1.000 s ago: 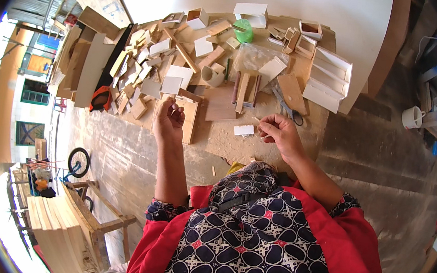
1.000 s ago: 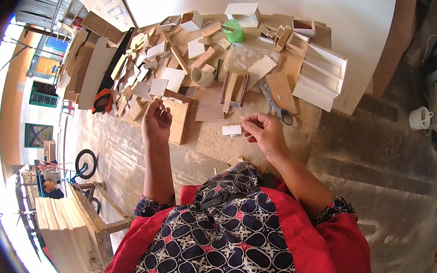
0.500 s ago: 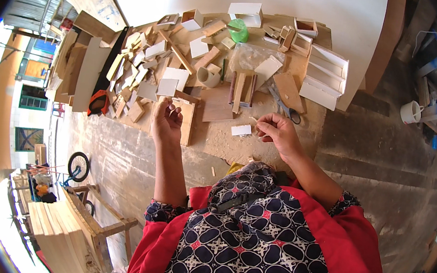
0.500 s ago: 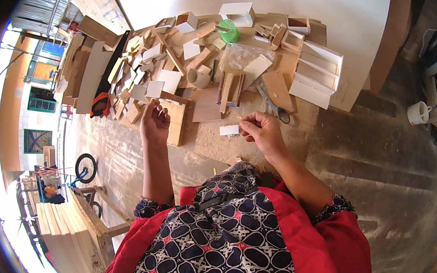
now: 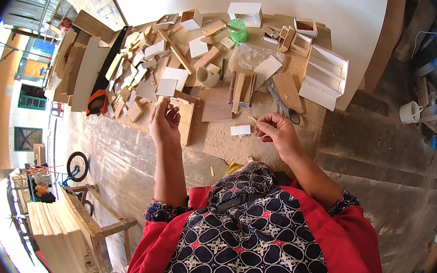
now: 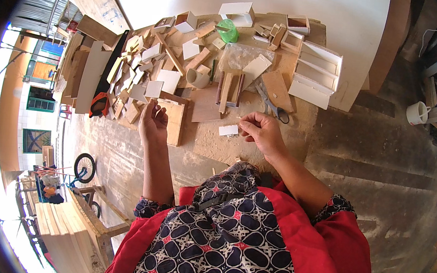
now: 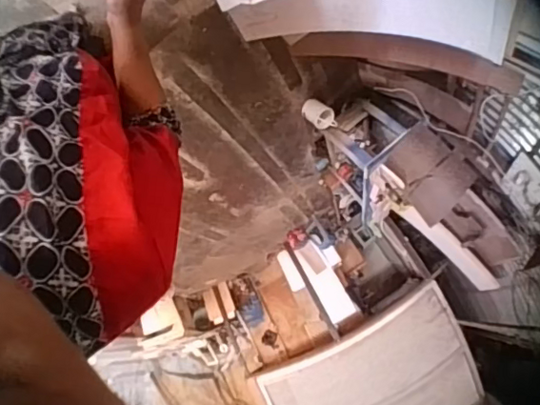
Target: The person assembles a small model house by cutting small wooden pieces with shears, sanding them with a sanding block, applying glue with a stick, and attaching the pieces to the structure.
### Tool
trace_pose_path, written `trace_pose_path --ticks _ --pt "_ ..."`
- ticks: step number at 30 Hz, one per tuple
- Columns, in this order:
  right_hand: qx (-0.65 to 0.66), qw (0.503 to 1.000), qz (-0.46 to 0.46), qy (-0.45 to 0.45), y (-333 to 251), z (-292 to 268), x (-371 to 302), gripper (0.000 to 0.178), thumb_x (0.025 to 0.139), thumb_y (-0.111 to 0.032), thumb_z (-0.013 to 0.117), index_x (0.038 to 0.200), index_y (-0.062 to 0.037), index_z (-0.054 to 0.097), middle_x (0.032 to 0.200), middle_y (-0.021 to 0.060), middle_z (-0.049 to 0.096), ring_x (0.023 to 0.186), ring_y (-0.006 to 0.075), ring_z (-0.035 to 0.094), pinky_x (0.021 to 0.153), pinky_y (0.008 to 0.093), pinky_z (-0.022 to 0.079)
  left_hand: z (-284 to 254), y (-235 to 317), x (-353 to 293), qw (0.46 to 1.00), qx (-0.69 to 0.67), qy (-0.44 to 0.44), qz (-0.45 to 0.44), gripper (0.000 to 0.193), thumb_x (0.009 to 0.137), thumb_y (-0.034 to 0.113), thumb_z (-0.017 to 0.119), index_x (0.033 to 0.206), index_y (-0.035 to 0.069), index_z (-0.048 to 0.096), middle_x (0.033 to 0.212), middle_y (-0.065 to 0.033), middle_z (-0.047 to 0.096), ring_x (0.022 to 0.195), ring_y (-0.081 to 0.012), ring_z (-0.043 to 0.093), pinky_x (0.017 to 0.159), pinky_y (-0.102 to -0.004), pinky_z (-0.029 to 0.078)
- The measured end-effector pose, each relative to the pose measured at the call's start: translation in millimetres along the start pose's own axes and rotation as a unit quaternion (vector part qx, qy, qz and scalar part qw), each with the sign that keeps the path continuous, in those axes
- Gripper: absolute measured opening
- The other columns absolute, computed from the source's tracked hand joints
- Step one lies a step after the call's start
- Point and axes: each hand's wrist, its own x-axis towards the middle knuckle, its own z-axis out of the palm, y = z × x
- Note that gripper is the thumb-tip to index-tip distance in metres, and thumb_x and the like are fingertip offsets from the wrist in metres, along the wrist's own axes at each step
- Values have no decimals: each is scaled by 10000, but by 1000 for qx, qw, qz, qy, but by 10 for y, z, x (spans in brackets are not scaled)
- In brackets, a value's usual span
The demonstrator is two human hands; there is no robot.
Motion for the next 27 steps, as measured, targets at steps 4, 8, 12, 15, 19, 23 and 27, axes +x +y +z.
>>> trace_pose_path --ticks 4,8,12,15,19,23,27 --pt "0 1000 0 1 4 -4 3 106 876 -170 619 916 -73 626 832 -5 627 704 71 600 589 201 484 -17 -6 16 1000 -4 -4 -5 68 848 157 645 827 98 619 703 4 576 647 -140 593 558 -231 437" --pt "6 1000 -4 2 11 -8 11 104 878 -166 619 909 -66 627 819 -3 630 691 69 599 581 200 481 -11 -8 20 1000 -5 -3 -10 61 845 150 638 829 94 618 702 2 573 645 -146 591 556 -232 436" --pt "13 999 -22 23 -2 -12 31 105 886 -152 614 896 -48 627 777 -2 629 656 60 585 561 195 470 -62 -49 30 1000 -11 3 -20 52 844 129 616 825 81 613 698 -8 567 636 -158 588 545 -230 432" --pt "-33 996 -77 43 49 -141 143 124 894 -153 604 911 -34 630 752 -2 626 626 50 561 548 196 451 -103 -113 -69 999 -16 -7 -33 58 850 109 592 815 64 605 697 -21 562 632 -161 589 545 -234 445" --pt "-236 959 -145 68 28 -210 142 167 903 -159 591 962 -11 640 731 12 636 590 45 533 530 209 428 -199 -404 -344 991 7 -125 -46 100 883 119 558 848 43 614 725 -37 595 649 -139 608 592 -239 494" --pt "-197 976 -87 -41 45 -55 121 202 901 -168 594 1009 -6 650 729 21 645 593 48 535 530 217 428 -173 -599 -633 969 107 -189 -114 97 877 140 594 870 53 636 735 -30 624 677 -126 620 602 -218 474" --pt "-167 980 -46 -93 14 224 66 227 873 -168 635 1021 2 654 746 33 654 631 47 547 556 218 442 -82 -692 -817 947 183 -241 -107 137 866 148 629 876 13 650 747 -30 634 696 -106 607 613 -220 454"
